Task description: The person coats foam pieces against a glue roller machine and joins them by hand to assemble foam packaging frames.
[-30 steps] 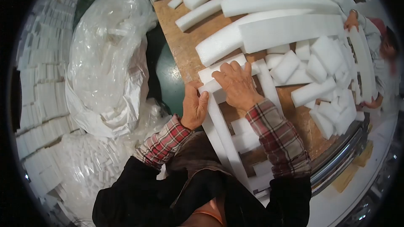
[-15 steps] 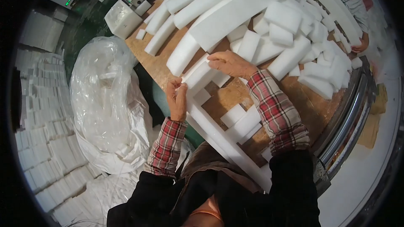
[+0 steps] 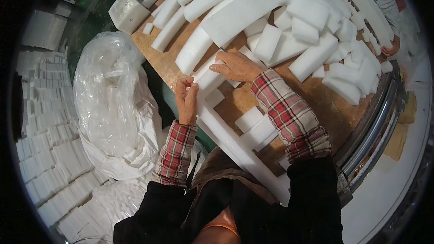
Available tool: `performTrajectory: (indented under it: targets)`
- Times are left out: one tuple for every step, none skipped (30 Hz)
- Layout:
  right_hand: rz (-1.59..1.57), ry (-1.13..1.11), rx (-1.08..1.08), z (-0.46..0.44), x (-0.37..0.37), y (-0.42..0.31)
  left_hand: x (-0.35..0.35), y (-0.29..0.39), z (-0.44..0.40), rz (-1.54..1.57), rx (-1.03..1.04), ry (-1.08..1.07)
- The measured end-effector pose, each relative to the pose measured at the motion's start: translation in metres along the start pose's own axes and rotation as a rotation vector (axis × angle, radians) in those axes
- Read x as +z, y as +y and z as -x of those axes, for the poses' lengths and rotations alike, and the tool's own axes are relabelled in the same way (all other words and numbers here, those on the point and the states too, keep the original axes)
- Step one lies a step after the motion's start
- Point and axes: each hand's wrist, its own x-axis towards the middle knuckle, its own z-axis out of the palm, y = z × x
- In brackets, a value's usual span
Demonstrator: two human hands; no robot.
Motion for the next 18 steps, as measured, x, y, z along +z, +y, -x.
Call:
performTrajectory:
  targets:
    - [0.026,-0.007,0.009,-0.001,0.001,-0.001,0.000,-0.001,0.000,-0.005,-0.004,0.006]
    - [0.053,-0.011,0.020,-0.001,0.002,-0.003,0.001,-0.001,0.001,-0.009,-0.006,0.010]
    - [0.085,-0.008,0.028,-0.001,-0.001,-0.004,0.002,0.000,0.000,-0.009,0.000,0.012]
    - [0.113,0.012,-0.052,-0.007,0.000,0.009,0.003,0.001,-0.001,-0.029,0.031,0.005]
    - [0.142,0.037,-0.133,-0.013,0.003,0.024,0.001,0.001,0.000,-0.049,0.067,-0.005]
    - [0.158,0.060,-0.127,-0.017,0.003,0.023,-0.003,-0.005,0.001,-0.035,0.087,-0.018]
    - [0.270,-0.056,-0.100,-0.022,0.001,0.021,-0.007,-0.015,0.003,-0.061,0.067,-0.023]
    - [0.393,-0.155,-0.050,-0.027,-0.008,0.018,-0.006,-0.020,-0.001,-0.069,0.064,-0.042]
    - [0.284,-0.268,-0.121,-0.033,-0.013,0.012,-0.007,-0.021,-0.001,-0.041,0.065,-0.051]
    - [0.327,-0.367,-0.224,-0.033,-0.022,-0.007,-0.009,-0.016,-0.001,-0.136,0.048,-0.072]
    - [0.387,-0.324,-0.261,-0.041,-0.011,-0.003,-0.005,-0.030,0.001,-0.137,0.109,-0.020]
    - [0.501,-0.417,-0.151,-0.062,0.004,0.001,-0.004,-0.024,-0.001,-0.076,0.106,-0.047]
    - [0.600,-0.524,-0.050,-0.069,0.004,-0.010,-0.008,-0.009,-0.001,-0.038,0.019,-0.099]
    - [0.702,-0.493,-0.080,-0.065,0.005,-0.011,-0.005,0.002,-0.001,-0.019,0.035,-0.092]
    - [0.794,-0.475,-0.123,-0.058,0.002,-0.031,-0.003,0.011,0.000,-0.012,0.040,-0.075]
    - [0.811,-0.479,-0.121,-0.056,0.002,-0.039,-0.002,0.008,-0.001,0.003,0.043,-0.068]
    - [0.862,-0.508,-0.078,-0.055,0.004,-0.043,-0.002,0.004,0.000,-0.004,0.036,-0.050]
    - [0.909,-0.539,-0.031,-0.054,0.006,-0.046,-0.001,0.001,0.001,-0.012,0.027,-0.037]
